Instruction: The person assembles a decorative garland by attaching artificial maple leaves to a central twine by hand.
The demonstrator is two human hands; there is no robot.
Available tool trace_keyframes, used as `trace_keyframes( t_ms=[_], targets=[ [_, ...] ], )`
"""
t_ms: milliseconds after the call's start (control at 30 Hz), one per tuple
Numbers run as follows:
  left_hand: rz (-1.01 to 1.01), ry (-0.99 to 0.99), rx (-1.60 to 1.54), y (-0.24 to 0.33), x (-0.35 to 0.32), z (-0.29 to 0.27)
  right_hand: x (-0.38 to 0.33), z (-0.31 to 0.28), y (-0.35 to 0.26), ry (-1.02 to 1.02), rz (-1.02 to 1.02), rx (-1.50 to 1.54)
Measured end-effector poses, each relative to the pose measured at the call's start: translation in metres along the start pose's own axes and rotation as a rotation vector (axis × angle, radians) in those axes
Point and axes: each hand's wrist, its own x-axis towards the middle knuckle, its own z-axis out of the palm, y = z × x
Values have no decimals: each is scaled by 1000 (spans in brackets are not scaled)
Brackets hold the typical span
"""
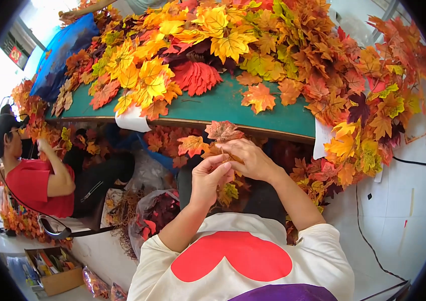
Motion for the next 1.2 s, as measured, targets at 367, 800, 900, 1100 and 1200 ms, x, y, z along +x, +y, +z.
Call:
trace_keyframes(
  t_ms=[367, 800, 900, 1100, 1200],
  targets=[
    [-204, 86, -118, 6, 13, -4, -2, -48, 5, 315, 105, -193],
    [105, 23, 162, 12, 7, -1, -32, -199, 109, 653, 861, -846],
    [116, 5, 140, 11, 6, -2, -25, -197, 114, 647, 979, -782],
    [36, 36, 132, 9, 5, -5, -4, -193, 106, 500, 754, -1015],
    [59, 25, 65, 7, 3, -2, -1, -204, 117, 423, 1034, -778]
  ],
)
